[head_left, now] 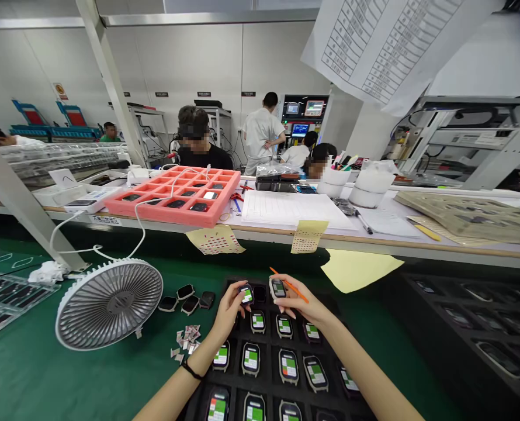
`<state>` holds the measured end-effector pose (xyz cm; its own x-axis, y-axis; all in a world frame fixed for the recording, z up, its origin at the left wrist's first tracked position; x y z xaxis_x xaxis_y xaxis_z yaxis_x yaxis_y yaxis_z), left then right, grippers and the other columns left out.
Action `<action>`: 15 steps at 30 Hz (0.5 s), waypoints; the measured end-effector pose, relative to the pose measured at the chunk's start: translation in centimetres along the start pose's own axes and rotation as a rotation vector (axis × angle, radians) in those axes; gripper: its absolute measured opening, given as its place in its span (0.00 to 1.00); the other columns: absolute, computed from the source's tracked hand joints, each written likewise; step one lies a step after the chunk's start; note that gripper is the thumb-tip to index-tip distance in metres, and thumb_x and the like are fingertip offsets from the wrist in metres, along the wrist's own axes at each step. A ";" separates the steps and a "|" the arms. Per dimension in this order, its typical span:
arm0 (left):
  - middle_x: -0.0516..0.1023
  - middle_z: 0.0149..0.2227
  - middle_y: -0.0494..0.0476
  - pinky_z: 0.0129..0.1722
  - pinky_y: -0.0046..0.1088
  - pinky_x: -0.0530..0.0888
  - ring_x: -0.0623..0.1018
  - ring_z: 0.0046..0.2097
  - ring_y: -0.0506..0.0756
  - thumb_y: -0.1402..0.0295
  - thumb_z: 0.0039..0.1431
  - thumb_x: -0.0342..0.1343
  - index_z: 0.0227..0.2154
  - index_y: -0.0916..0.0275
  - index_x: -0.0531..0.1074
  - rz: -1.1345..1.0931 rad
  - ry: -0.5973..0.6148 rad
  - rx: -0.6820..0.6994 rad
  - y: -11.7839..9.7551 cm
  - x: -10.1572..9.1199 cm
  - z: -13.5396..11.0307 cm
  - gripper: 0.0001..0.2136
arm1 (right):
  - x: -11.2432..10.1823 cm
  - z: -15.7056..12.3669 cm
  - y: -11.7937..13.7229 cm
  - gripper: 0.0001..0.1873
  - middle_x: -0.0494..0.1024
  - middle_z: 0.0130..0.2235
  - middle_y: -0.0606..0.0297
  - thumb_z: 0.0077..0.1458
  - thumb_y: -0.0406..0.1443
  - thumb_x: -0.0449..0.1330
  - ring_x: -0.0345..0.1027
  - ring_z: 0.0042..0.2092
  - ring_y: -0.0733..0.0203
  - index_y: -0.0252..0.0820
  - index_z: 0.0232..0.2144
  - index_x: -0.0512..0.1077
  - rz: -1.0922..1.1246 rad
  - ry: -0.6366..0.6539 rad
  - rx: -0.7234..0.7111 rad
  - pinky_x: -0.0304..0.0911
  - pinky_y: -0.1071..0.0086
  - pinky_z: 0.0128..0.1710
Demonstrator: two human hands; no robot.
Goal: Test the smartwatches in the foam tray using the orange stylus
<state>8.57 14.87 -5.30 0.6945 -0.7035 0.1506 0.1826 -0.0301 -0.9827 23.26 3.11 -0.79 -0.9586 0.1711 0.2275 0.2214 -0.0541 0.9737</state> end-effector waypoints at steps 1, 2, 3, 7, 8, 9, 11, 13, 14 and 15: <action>0.71 0.33 0.54 0.19 0.22 0.67 0.74 0.25 0.49 0.54 0.52 0.55 0.45 0.63 0.66 -0.002 -0.001 0.001 0.1 -0.1 0.1 0.22 | -0.2 0.2 -0.1 0.27 0.70 0.28 0.70 0.43 0.31 0.68 0.66 0.22 0.70 0.43 0.46 0.66 -0.016 -0.012 -0.011 0.57 0.81 0.13; 0.71 0.33 0.54 0.19 0.22 0.67 0.74 0.25 0.50 0.55 0.52 0.56 0.46 0.63 0.65 -0.003 0.000 0.002 0.1 -0.2 0.1 0.22 | -0.3 0.4 -0.2 0.27 0.70 0.29 0.69 0.43 0.32 0.68 0.67 0.23 0.69 0.43 0.46 0.65 -0.032 -0.023 -0.016 0.57 0.81 0.13; 0.71 0.34 0.55 0.19 0.21 0.67 0.74 0.26 0.50 0.55 0.51 0.56 0.46 0.63 0.65 -0.001 0.003 0.003 0.1 -0.2 0.2 0.22 | -0.4 0.4 -0.4 0.26 0.70 0.30 0.68 0.43 0.32 0.68 0.67 0.23 0.69 0.43 0.46 0.65 -0.047 -0.032 -0.017 0.57 0.80 0.13; 0.72 0.38 0.58 0.19 0.21 0.67 0.74 0.27 0.50 0.58 0.50 0.59 0.47 0.62 0.65 0.019 0.026 0.010 0.0 -0.1 0.1 0.23 | 0.1 -0.2 -1.3 0.20 0.70 0.40 0.62 0.50 0.39 0.63 0.70 0.25 0.68 0.45 0.46 0.65 -0.063 -0.019 -0.011 0.59 0.78 0.15; 0.72 0.39 0.59 0.20 0.21 0.67 0.75 0.27 0.50 0.58 0.50 0.59 0.47 0.62 0.65 0.027 0.034 0.016 -0.2 0.0 0.0 0.23 | 0.3 -0.4 -1.4 0.19 0.70 0.42 0.61 0.52 0.40 0.61 0.70 0.25 0.68 0.46 0.46 0.65 -0.066 -0.001 -0.007 0.60 0.78 0.16; 0.72 0.40 0.59 0.20 0.21 0.67 0.75 0.28 0.50 0.59 0.50 0.59 0.47 0.62 0.65 0.037 0.042 0.023 -0.3 0.1 -0.2 0.23 | 0.5 -0.7 -1.5 0.18 0.70 0.43 0.60 0.54 0.41 0.60 0.71 0.26 0.67 0.46 0.47 0.65 -0.075 0.019 -0.005 0.61 0.77 0.17; 0.72 0.41 0.60 0.20 0.22 0.67 0.75 0.28 0.51 0.59 0.51 0.59 0.48 0.62 0.65 0.066 0.049 0.033 -0.7 0.1 -0.4 0.23 | 0.8 -1.1 -1.6 0.19 0.72 0.40 0.62 0.55 0.41 0.59 0.71 0.26 0.67 0.46 0.49 0.64 -0.112 0.063 -0.006 0.63 0.76 0.19; 0.73 0.40 0.60 0.21 0.23 0.68 0.75 0.27 0.50 0.58 0.53 0.57 0.48 0.63 0.66 0.107 0.051 0.031 -1.0 0.2 -0.6 0.21 | 0.9 -1.4 -1.6 0.20 0.73 0.32 0.66 0.55 0.41 0.59 0.69 0.23 0.67 0.46 0.49 0.63 -0.161 0.085 -0.016 0.63 0.75 0.20; 0.73 0.39 0.59 0.22 0.23 0.68 0.74 0.26 0.49 0.57 0.54 0.56 0.47 0.63 0.67 0.129 0.051 0.026 -1.1 0.1 -0.7 0.21 | 0.7 -1.4 -1.6 0.19 0.73 0.29 0.68 0.55 0.41 0.59 0.69 0.22 0.68 0.45 0.49 0.64 -0.180 0.065 -0.027 0.62 0.75 0.19; 0.74 0.38 0.58 0.22 0.23 0.68 0.74 0.25 0.49 0.57 0.55 0.55 0.46 0.63 0.67 0.149 0.050 0.021 -1.1 0.1 -0.8 0.20 | 0.5 -1.4 -1.6 0.17 0.71 0.26 0.69 0.55 0.41 0.59 0.68 0.20 0.68 0.44 0.47 0.65 -0.191 0.027 -0.039 0.61 0.76 0.18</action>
Point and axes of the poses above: each hand's wrist, its own z-axis towards the middle knuckle, its own x-axis out of the palm, y = z × x, the point moved 4 cm from there along z, towards the middle knuckle
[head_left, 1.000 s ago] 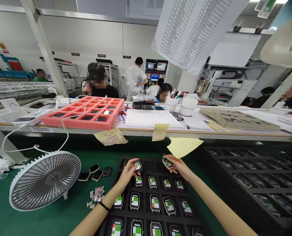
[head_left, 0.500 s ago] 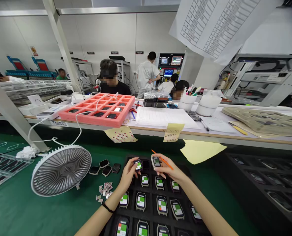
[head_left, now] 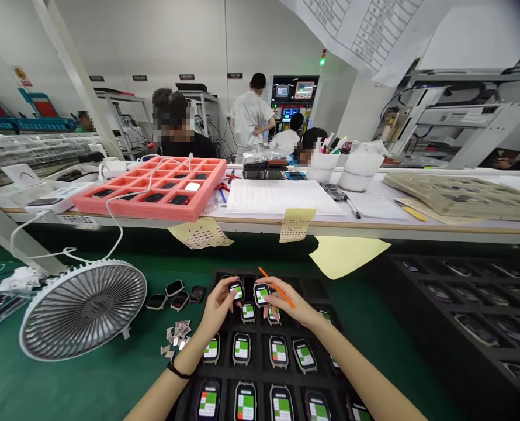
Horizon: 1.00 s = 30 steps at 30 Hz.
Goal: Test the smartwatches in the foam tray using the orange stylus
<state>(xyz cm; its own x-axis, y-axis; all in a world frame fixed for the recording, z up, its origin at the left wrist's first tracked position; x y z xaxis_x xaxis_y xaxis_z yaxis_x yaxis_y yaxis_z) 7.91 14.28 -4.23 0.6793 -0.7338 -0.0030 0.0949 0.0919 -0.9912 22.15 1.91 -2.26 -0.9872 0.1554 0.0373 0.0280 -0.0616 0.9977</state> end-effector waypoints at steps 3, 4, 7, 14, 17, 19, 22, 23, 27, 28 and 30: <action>0.74 0.38 0.58 0.21 0.23 0.68 0.74 0.24 0.49 0.55 0.57 0.50 0.44 0.63 0.69 0.026 -0.006 -0.012 0.0 -0.1 0.0 0.18 | -0.8 0.1 -0.3 0.13 0.69 0.24 0.70 0.58 0.43 0.55 0.68 0.19 0.66 0.43 0.42 0.69 0.022 -0.151 -0.025 0.59 0.76 0.15; 0.74 0.39 0.58 0.20 0.23 0.68 0.74 0.23 0.48 0.55 0.58 0.50 0.44 0.62 0.70 0.027 -0.016 -0.012 0.1 -0.2 0.0 0.18 | -1.0 0.2 -0.5 0.13 0.68 0.24 0.70 0.59 0.43 0.54 0.69 0.19 0.66 0.43 0.41 0.69 0.044 -0.179 -0.032 0.58 0.76 0.14; 0.74 0.42 0.58 0.20 0.23 0.68 0.74 0.23 0.48 0.55 0.57 0.50 0.44 0.61 0.70 0.010 -0.029 -0.009 0.5 -0.3 0.1 0.18 | -1.1 0.4 -0.6 0.13 0.70 0.29 0.68 0.58 0.42 0.54 0.71 0.22 0.64 0.44 0.44 0.68 0.101 -0.174 -0.062 0.60 0.75 0.15; 0.74 0.35 0.56 0.20 0.22 0.67 0.74 0.24 0.49 0.56 0.56 0.53 0.46 0.62 0.69 -0.036 0.005 0.017 1.4 -0.2 0.3 0.18 | -0.5 0.2 0.2 0.18 0.71 0.46 0.58 0.55 0.42 0.57 0.73 0.27 0.65 0.45 0.48 0.64 0.062 -0.101 -0.075 0.64 0.75 0.19; 0.72 0.34 0.54 0.20 0.22 0.67 0.73 0.24 0.49 0.56 0.56 0.53 0.46 0.62 0.68 -0.047 0.009 0.021 1.1 -0.1 0.2 0.19 | -0.3 0.1 0.3 0.18 0.71 0.46 0.58 0.56 0.43 0.57 0.73 0.27 0.65 0.45 0.48 0.64 0.034 -0.098 -0.072 0.64 0.75 0.19; 0.72 0.32 0.53 0.20 0.22 0.67 0.73 0.24 0.49 0.56 0.55 0.54 0.46 0.63 0.68 -0.042 0.016 0.012 0.8 -0.1 0.2 0.19 | -0.3 0.1 0.3 0.18 0.71 0.45 0.58 0.56 0.43 0.57 0.73 0.27 0.65 0.45 0.48 0.64 0.022 -0.101 -0.067 0.64 0.75 0.19; 0.72 0.33 0.55 0.21 0.22 0.67 0.73 0.25 0.49 0.55 0.54 0.55 0.46 0.63 0.67 -0.015 0.036 -0.007 0.4 0.0 0.1 0.21 | -0.4 0.2 0.1 0.18 0.71 0.45 0.58 0.56 0.43 0.57 0.73 0.27 0.65 0.45 0.48 0.65 0.028 -0.106 -0.064 0.64 0.75 0.19; 0.73 0.34 0.56 0.20 0.22 0.66 0.74 0.25 0.50 0.55 0.54 0.55 0.46 0.63 0.67 -0.007 0.039 -0.008 0.2 0.1 0.0 0.21 | -0.4 0.2 0.1 0.18 0.71 0.45 0.58 0.56 0.43 0.57 0.73 0.27 0.65 0.45 0.48 0.65 0.033 -0.106 -0.065 0.64 0.74 0.19; 0.73 0.38 0.58 0.20 0.22 0.67 0.73 0.26 0.49 0.55 0.53 0.56 0.46 0.62 0.67 0.031 0.030 0.008 -0.2 0.2 -0.2 0.21 | -0.4 0.3 -0.1 0.17 0.72 0.41 0.61 0.55 0.43 0.57 0.74 0.27 0.64 0.45 0.46 0.65 0.039 -0.107 -0.074 0.64 0.74 0.19; 0.73 0.38 0.58 0.20 0.22 0.67 0.73 0.26 0.49 0.56 0.53 0.56 0.46 0.62 0.68 0.044 0.026 0.013 -0.3 0.2 -0.2 0.20 | -0.4 0.3 -0.1 0.17 0.72 0.40 0.61 0.56 0.43 0.57 0.74 0.27 0.63 0.45 0.46 0.66 0.039 -0.105 -0.071 0.64 0.74 0.19; 0.73 0.39 0.58 0.21 0.23 0.69 0.72 0.26 0.49 0.56 0.53 0.57 0.45 0.62 0.68 0.059 0.019 0.020 -0.5 0.2 -0.3 0.20 | -0.3 0.3 -0.1 0.17 0.72 0.39 0.62 0.56 0.44 0.57 0.73 0.27 0.63 0.45 0.46 0.66 0.038 -0.102 -0.064 0.64 0.74 0.19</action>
Point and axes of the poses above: each hand's wrist, its own z-axis towards the middle knuckle, its own x-axis out of the palm, y = z × x, the point moved 4 cm from there along z, towards the middle knuckle
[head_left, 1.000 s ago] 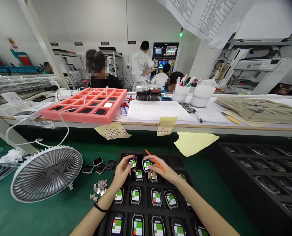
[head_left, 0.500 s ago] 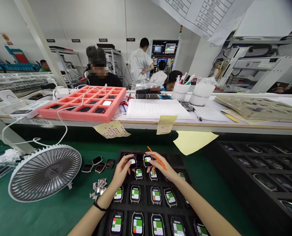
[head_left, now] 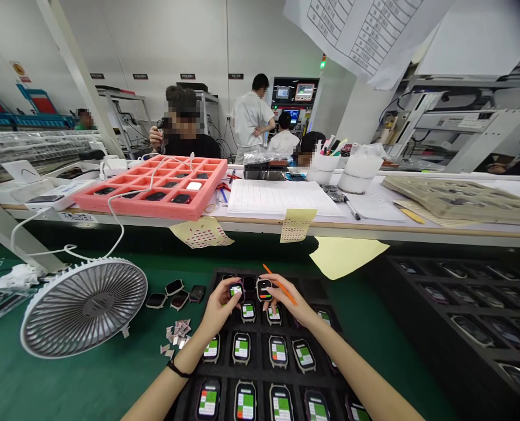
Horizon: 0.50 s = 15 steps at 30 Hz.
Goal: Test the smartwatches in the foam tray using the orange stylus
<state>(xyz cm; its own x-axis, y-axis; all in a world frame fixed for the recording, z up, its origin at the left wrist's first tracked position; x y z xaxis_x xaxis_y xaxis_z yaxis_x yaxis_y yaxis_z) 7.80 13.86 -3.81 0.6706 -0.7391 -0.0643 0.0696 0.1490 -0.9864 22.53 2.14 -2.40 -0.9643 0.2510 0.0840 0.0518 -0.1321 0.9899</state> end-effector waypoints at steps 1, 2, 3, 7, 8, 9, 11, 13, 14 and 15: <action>0.73 0.39 0.58 0.22 0.24 0.69 0.72 0.26 0.49 0.57 0.53 0.57 0.45 0.62 0.68 -0.004 -0.002 0.001 0.0 0.0 0.0 0.20 | 0.0 0.0 0.0 0.17 0.72 0.39 0.62 0.56 0.44 0.57 0.73 0.27 0.63 0.45 0.45 0.66 -0.001 0.001 0.002 0.64 0.74 0.19; 0.73 0.38 0.58 0.22 0.24 0.70 0.71 0.25 0.48 0.56 0.53 0.56 0.45 0.62 0.68 -0.016 -0.002 0.000 0.0 0.0 0.0 0.20 | 0.0 0.0 0.0 0.17 0.72 0.38 0.62 0.56 0.44 0.57 0.73 0.26 0.63 0.45 0.45 0.66 -0.003 -0.001 0.002 0.64 0.73 0.19; 0.73 0.37 0.58 0.23 0.24 0.70 0.70 0.24 0.48 0.56 0.54 0.56 0.45 0.63 0.68 -0.035 -0.001 -0.001 0.1 0.0 0.0 0.20 | 0.0 0.0 0.0 0.17 0.72 0.38 0.62 0.56 0.44 0.57 0.73 0.26 0.63 0.45 0.45 0.66 -0.007 -0.006 0.002 0.64 0.73 0.19; 0.73 0.34 0.55 0.22 0.25 0.69 0.70 0.22 0.47 0.54 0.55 0.54 0.46 0.63 0.68 -0.104 0.016 0.000 0.4 -0.1 0.2 0.21 | -0.1 0.1 -0.2 0.17 0.72 0.38 0.62 0.55 0.44 0.57 0.73 0.25 0.64 0.44 0.45 0.66 -0.020 -0.021 0.004 0.63 0.73 0.19; 0.72 0.34 0.55 0.22 0.24 0.69 0.70 0.22 0.47 0.54 0.55 0.54 0.46 0.63 0.68 -0.107 0.017 -0.001 0.5 -0.1 0.2 0.21 | -0.1 0.1 -0.3 0.17 0.72 0.38 0.62 0.55 0.44 0.58 0.73 0.25 0.64 0.44 0.45 0.66 -0.020 -0.023 0.004 0.63 0.73 0.19; 0.72 0.33 0.55 0.22 0.24 0.69 0.70 0.22 0.47 0.54 0.54 0.54 0.46 0.63 0.68 -0.104 0.016 -0.002 0.5 -0.1 0.2 0.21 | -0.2 0.1 -0.3 0.17 0.72 0.38 0.63 0.55 0.44 0.57 0.72 0.25 0.64 0.44 0.45 0.66 -0.018 -0.023 0.004 0.63 0.73 0.18; 0.72 0.33 0.54 0.22 0.24 0.69 0.70 0.22 0.47 0.54 0.54 0.55 0.46 0.63 0.68 -0.089 0.011 -0.007 0.6 -0.1 0.2 0.21 | -0.2 0.1 -0.5 0.16 0.72 0.37 0.63 0.55 0.44 0.57 0.72 0.25 0.64 0.45 0.45 0.66 -0.012 -0.023 -0.001 0.63 0.73 0.18; 0.72 0.33 0.54 0.22 0.23 0.68 0.69 0.22 0.46 0.54 0.54 0.55 0.46 0.63 0.68 -0.075 0.008 -0.016 0.5 -0.1 0.2 0.21 | -0.3 0.1 -0.5 0.16 0.72 0.37 0.63 0.55 0.44 0.57 0.72 0.25 0.64 0.45 0.45 0.66 -0.007 -0.022 -0.005 0.63 0.73 0.19; 0.72 0.33 0.54 0.22 0.23 0.68 0.70 0.22 0.46 0.54 0.54 0.55 0.46 0.63 0.68 -0.072 0.007 -0.020 0.5 -0.1 0.1 0.21 | -0.3 0.1 -0.6 0.16 0.72 0.37 0.63 0.56 0.44 0.57 0.72 0.25 0.64 0.45 0.45 0.66 -0.007 -0.022 -0.006 0.63 0.73 0.19; 0.72 0.34 0.55 0.22 0.23 0.67 0.70 0.22 0.46 0.53 0.54 0.55 0.46 0.63 0.68 -0.069 0.007 -0.025 0.5 -0.1 0.1 0.21 | -0.3 0.1 -0.6 0.16 0.72 0.38 0.63 0.56 0.44 0.57 0.72 0.25 0.64 0.46 0.45 0.66 -0.008 -0.021 -0.007 0.63 0.73 0.19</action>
Point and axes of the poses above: each hand's wrist, its own z-axis towards the middle knuckle, its own x-axis out of the palm, y = z × x, the point moved 4 cm from there along z, towards the middle knuckle
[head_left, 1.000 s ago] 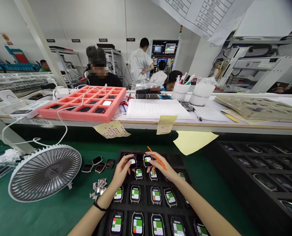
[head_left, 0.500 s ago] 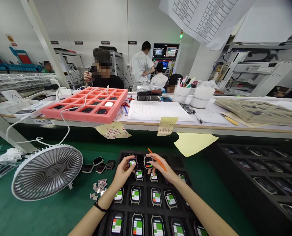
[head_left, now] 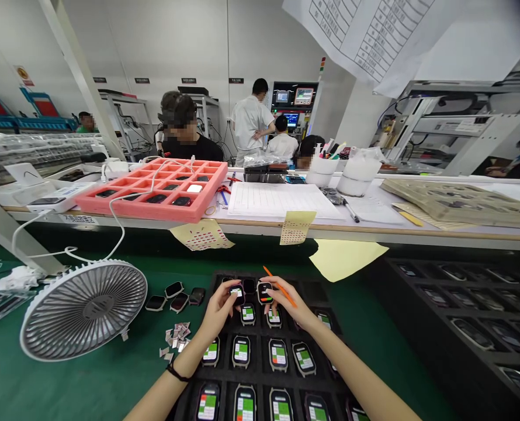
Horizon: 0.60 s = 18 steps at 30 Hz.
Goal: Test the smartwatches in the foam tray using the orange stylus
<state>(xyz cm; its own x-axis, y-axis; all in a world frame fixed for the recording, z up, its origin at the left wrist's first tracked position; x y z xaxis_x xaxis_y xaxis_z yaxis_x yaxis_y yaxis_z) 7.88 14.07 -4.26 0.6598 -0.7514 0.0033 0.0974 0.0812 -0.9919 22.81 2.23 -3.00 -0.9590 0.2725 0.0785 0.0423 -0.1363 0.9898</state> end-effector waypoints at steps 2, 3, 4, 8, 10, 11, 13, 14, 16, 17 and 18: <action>0.73 0.35 0.55 0.22 0.23 0.67 0.70 0.22 0.47 0.53 0.53 0.55 0.46 0.62 0.68 0.000 0.000 -0.004 0.0 0.0 0.0 0.21 | 0.0 0.0 0.0 0.16 0.72 0.37 0.63 0.55 0.44 0.57 0.72 0.25 0.64 0.46 0.45 0.66 -0.006 -0.002 0.005 0.63 0.73 0.19; 0.73 0.35 0.55 0.22 0.23 0.67 0.70 0.22 0.47 0.53 0.53 0.55 0.45 0.62 0.68 -0.001 0.000 -0.003 0.1 0.0 0.0 0.21 | 0.0 0.0 0.0 0.16 0.72 0.37 0.63 0.55 0.45 0.57 0.72 0.25 0.64 0.46 0.45 0.66 -0.009 -0.004 0.009 0.63 0.73 0.18; 0.73 0.34 0.55 0.21 0.23 0.67 0.70 0.22 0.47 0.53 0.54 0.55 0.45 0.62 0.68 -0.003 0.001 -0.002 0.2 0.0 0.0 0.21 | 0.0 0.0 0.1 0.17 0.73 0.36 0.63 0.55 0.45 0.57 0.72 0.25 0.64 0.45 0.45 0.66 -0.011 -0.005 0.013 0.63 0.73 0.18; 0.72 0.33 0.54 0.21 0.23 0.66 0.71 0.23 0.48 0.54 0.56 0.52 0.45 0.62 0.69 -0.011 0.012 0.002 0.6 -0.1 0.1 0.19 | 0.1 0.0 0.2 0.17 0.73 0.34 0.64 0.55 0.45 0.57 0.72 0.24 0.64 0.44 0.44 0.66 -0.012 -0.006 0.019 0.63 0.73 0.19; 0.72 0.33 0.54 0.21 0.23 0.66 0.72 0.24 0.48 0.55 0.57 0.52 0.45 0.62 0.68 -0.023 0.013 0.013 0.7 -0.1 0.1 0.19 | 0.2 0.0 0.2 0.17 0.73 0.34 0.64 0.55 0.45 0.57 0.72 0.24 0.65 0.44 0.44 0.66 -0.015 -0.007 0.015 0.63 0.73 0.19; 0.72 0.33 0.54 0.21 0.23 0.67 0.72 0.24 0.48 0.55 0.57 0.52 0.46 0.62 0.68 -0.027 0.012 0.020 0.6 -0.1 0.1 0.19 | 0.1 0.0 0.2 0.17 0.73 0.34 0.64 0.55 0.45 0.58 0.72 0.23 0.65 0.44 0.44 0.66 -0.017 -0.008 0.014 0.63 0.73 0.19; 0.72 0.33 0.54 0.21 0.23 0.67 0.71 0.24 0.48 0.54 0.55 0.53 0.46 0.62 0.68 -0.021 0.011 0.022 0.3 0.0 0.0 0.20 | 0.1 0.0 0.1 0.17 0.73 0.35 0.64 0.55 0.45 0.58 0.72 0.23 0.65 0.44 0.44 0.66 -0.019 -0.010 0.017 0.63 0.73 0.19; 0.72 0.33 0.55 0.22 0.24 0.68 0.71 0.23 0.48 0.54 0.55 0.54 0.46 0.62 0.68 -0.011 0.011 0.018 0.2 0.0 0.0 0.21 | 0.1 0.0 0.1 0.17 0.74 0.35 0.64 0.55 0.45 0.57 0.72 0.23 0.65 0.44 0.44 0.66 -0.021 -0.010 0.020 0.63 0.73 0.19; 0.72 0.33 0.55 0.22 0.24 0.68 0.70 0.23 0.47 0.54 0.54 0.55 0.46 0.62 0.67 0.012 0.013 0.005 -0.1 0.1 -0.1 0.21 | 0.1 0.0 0.0 0.17 0.74 0.35 0.63 0.55 0.45 0.57 0.71 0.23 0.65 0.44 0.44 0.66 -0.022 -0.007 0.023 0.63 0.73 0.19; 0.72 0.33 0.55 0.23 0.24 0.68 0.70 0.23 0.47 0.54 0.54 0.55 0.46 0.62 0.67 0.020 0.014 0.001 -0.2 0.1 -0.1 0.21 | 0.1 0.0 0.0 0.17 0.74 0.35 0.63 0.55 0.45 0.57 0.71 0.23 0.65 0.44 0.44 0.66 -0.023 -0.006 0.024 0.63 0.73 0.19; 0.72 0.32 0.54 0.22 0.24 0.68 0.70 0.22 0.47 0.54 0.54 0.55 0.46 0.63 0.67 0.022 0.013 0.000 -0.2 0.1 -0.1 0.21 | 0.1 0.0 0.0 0.17 0.74 0.36 0.63 0.55 0.45 0.57 0.71 0.23 0.65 0.44 0.44 0.66 -0.024 -0.007 0.025 0.63 0.73 0.19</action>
<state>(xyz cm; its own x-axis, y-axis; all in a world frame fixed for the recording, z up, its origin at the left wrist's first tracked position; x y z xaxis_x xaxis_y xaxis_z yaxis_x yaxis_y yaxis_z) 7.86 13.85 -4.03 0.6521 -0.7578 -0.0205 0.0829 0.0981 -0.9917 22.74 2.20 -3.00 -0.9577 0.2823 0.0559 0.0267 -0.1060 0.9940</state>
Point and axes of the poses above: each hand's wrist, its own z-axis towards the middle knuckle, its own x-axis out of the palm, y = z × x, the point moved 4 cm from there along z, towards the middle knuckle
